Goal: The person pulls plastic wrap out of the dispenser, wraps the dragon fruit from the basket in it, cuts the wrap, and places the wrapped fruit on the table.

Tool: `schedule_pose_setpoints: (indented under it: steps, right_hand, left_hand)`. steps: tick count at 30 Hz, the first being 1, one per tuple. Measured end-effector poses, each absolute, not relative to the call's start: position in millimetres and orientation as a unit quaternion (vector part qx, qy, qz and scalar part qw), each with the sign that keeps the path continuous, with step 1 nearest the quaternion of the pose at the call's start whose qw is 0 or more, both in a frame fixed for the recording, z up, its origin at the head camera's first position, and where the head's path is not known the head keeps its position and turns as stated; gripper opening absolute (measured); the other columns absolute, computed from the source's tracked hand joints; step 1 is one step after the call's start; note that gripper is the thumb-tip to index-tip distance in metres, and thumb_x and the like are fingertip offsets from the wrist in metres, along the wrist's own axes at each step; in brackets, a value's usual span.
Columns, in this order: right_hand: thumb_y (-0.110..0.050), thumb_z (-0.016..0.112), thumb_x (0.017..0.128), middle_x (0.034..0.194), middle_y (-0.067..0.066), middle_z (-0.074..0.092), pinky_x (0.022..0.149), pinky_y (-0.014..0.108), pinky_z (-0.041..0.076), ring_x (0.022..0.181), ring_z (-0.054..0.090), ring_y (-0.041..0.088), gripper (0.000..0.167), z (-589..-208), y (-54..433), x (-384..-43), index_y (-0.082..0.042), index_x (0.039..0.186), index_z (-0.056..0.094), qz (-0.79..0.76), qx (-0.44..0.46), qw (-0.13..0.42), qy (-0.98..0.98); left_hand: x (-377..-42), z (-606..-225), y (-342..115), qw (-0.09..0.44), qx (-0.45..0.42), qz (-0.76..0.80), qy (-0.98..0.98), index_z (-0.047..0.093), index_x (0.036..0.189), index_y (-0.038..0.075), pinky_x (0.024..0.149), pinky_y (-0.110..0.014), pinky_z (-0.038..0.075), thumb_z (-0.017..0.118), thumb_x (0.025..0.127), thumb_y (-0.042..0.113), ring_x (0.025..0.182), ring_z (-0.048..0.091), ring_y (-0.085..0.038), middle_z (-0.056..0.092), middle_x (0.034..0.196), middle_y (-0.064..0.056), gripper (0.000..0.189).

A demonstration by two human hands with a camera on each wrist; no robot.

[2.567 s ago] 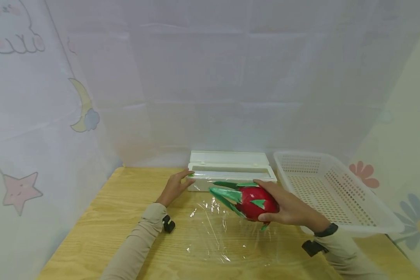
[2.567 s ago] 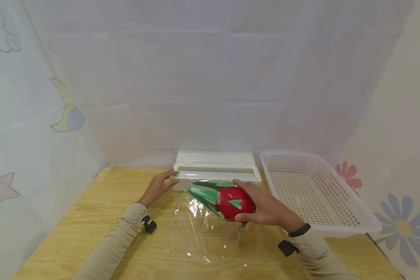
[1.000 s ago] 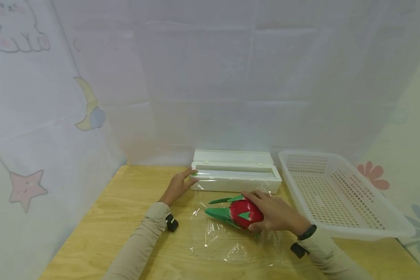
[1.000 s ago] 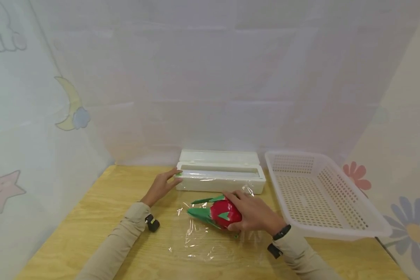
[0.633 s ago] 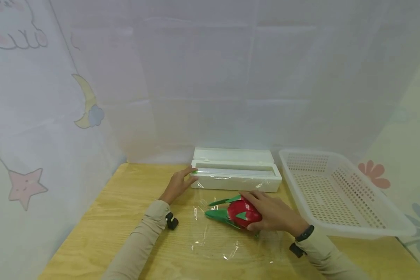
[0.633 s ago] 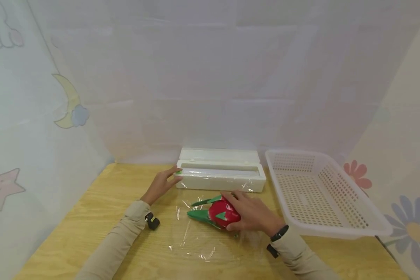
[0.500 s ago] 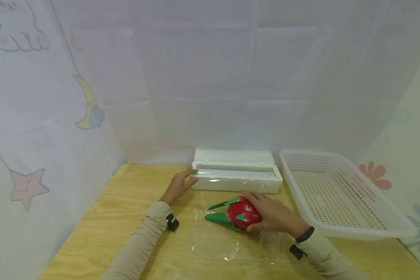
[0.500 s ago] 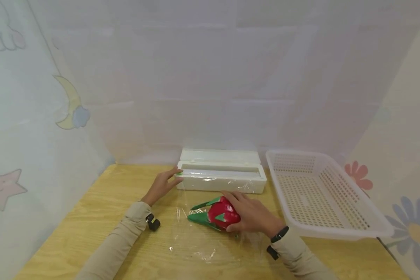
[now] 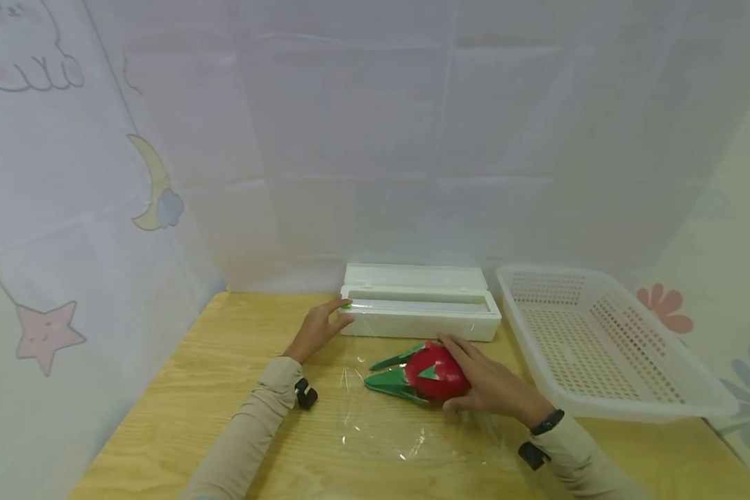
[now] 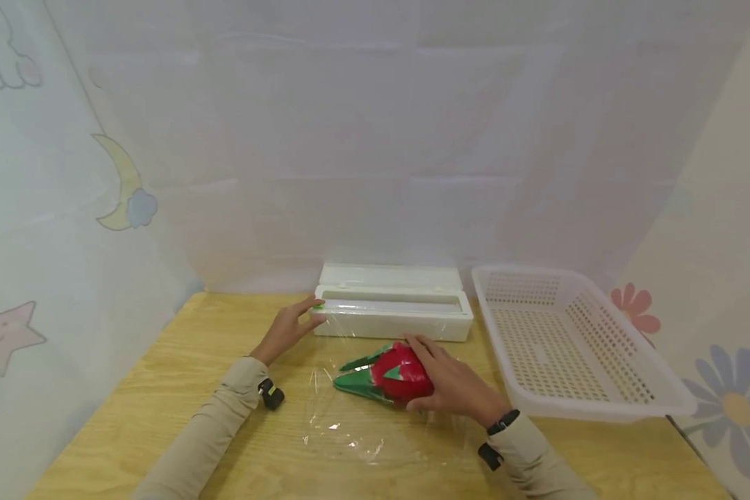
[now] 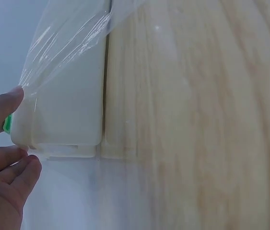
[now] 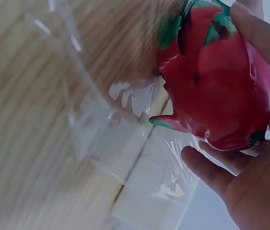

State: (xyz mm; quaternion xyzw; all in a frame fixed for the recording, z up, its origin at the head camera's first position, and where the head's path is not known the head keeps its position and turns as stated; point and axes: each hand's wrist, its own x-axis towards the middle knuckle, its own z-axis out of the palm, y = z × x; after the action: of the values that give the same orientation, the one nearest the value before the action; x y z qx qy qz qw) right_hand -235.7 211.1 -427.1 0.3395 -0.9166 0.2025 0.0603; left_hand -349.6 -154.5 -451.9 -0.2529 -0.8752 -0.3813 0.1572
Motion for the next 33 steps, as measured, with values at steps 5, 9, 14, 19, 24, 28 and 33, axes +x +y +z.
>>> schedule_pose_setpoints:
  steps: [5, 9, 14, 19, 24, 28, 33]
  right_hand:
    - [-0.044, 0.087, 0.074, 0.155, 0.024, 0.034, 0.092, 0.060, 0.050, 0.131, 0.047, 0.047, 0.113, -425.4, 221.6, -224.5, -0.004, 0.157, 0.023, 0.195, 0.336, 0.100, -0.916]
    - [-0.044, 0.084, 0.078, 0.148, 0.021, 0.046, 0.093, 0.059, 0.050, 0.128, 0.052, 0.041, 0.102, -421.1, 236.7, -205.2, -0.004, 0.155, 0.031, 0.156, 0.335, 0.164, -0.915]
    - [-0.037, 0.084, 0.081, 0.120, 0.005, 0.065, 0.080, 0.040, 0.057, 0.106, 0.064, 0.021, 0.069, -418.9, 249.7, -179.6, -0.006, 0.135, 0.055, 0.132, 0.339, 0.217, -0.906]
    - [-0.032, 0.082, 0.084, 0.096, -0.011, 0.059, 0.062, 0.021, 0.050, 0.082, 0.059, 0.006, 0.031, -429.7, 254.6, -160.6, -0.019, 0.102, 0.060, 0.159, 0.387, 0.195, -0.887]
    - [-0.035, 0.083, 0.081, 0.096, -0.014, 0.054, 0.058, 0.017, 0.044, 0.078, 0.053, 0.001, 0.032, -445.3, 250.4, -151.5, -0.021, 0.097, 0.059, 0.184, 0.414, 0.155, -0.878]
    - [-0.040, 0.083, 0.078, 0.098, -0.015, 0.052, 0.060, 0.018, 0.043, 0.078, 0.047, -0.002, 0.035, -449.8, 245.6, -148.1, -0.023, 0.097, 0.059, 0.188, 0.395, 0.096, -0.894]
    - [-0.046, 0.081, 0.078, 0.098, -0.017, 0.048, 0.062, 0.021, 0.044, 0.080, 0.045, -0.003, 0.036, -450.7, 243.5, -146.2, -0.026, 0.098, 0.059, 0.190, 0.369, 0.031, -0.909]
  left_hand:
    - [-346.5, -450.7, -154.5, 0.120, -0.252, -0.383, -0.881, 0.054, 0.142, 0.004, 0.110, -0.057, 0.036, 0.066, 0.098, 0.030, 0.137, 0.042, -0.044, 0.041, 0.151, -0.026, 0.052]
    - [-341.1, -446.8, -156.1, 0.082, -0.235, -0.366, -0.897, 0.042, 0.151, 0.007, 0.111, -0.059, 0.034, 0.062, 0.100, 0.036, 0.139, 0.039, -0.043, 0.040, 0.153, -0.022, 0.062]
    - [-332.2, -432.4, -157.0, 0.111, -0.215, -0.334, -0.911, 0.048, 0.146, 0.004, 0.105, -0.058, 0.041, 0.058, 0.102, 0.039, 0.130, 0.050, -0.042, 0.053, 0.143, -0.021, 0.057]
    - [-315.1, -414.6, -152.2, 0.220, -0.255, -0.279, -0.899, 0.071, 0.109, 0.002, 0.088, -0.049, 0.053, 0.061, 0.101, 0.029, 0.102, 0.067, -0.032, 0.072, 0.108, -0.014, 0.029]
    - [-283.5, -401.2, -145.5, 0.289, -0.354, -0.220, -0.862, 0.074, 0.094, 0.005, 0.079, -0.041, 0.056, 0.070, 0.094, 0.013, 0.087, 0.069, -0.022, 0.073, 0.092, -0.006, 0.009]
    - [-258.9, -400.3, -137.3, 0.272, -0.425, -0.203, -0.839, 0.074, 0.092, 0.008, 0.078, -0.034, 0.056, 0.074, 0.090, 0.009, 0.084, 0.068, -0.016, 0.072, 0.088, 0.000, 0.003]
    - [-235.2, -405.8, -126.6, 0.224, -0.483, -0.200, -0.822, 0.073, 0.092, 0.012, 0.078, -0.029, 0.054, 0.076, 0.090, 0.014, 0.082, 0.065, -0.011, 0.070, 0.087, 0.005, 0.004]
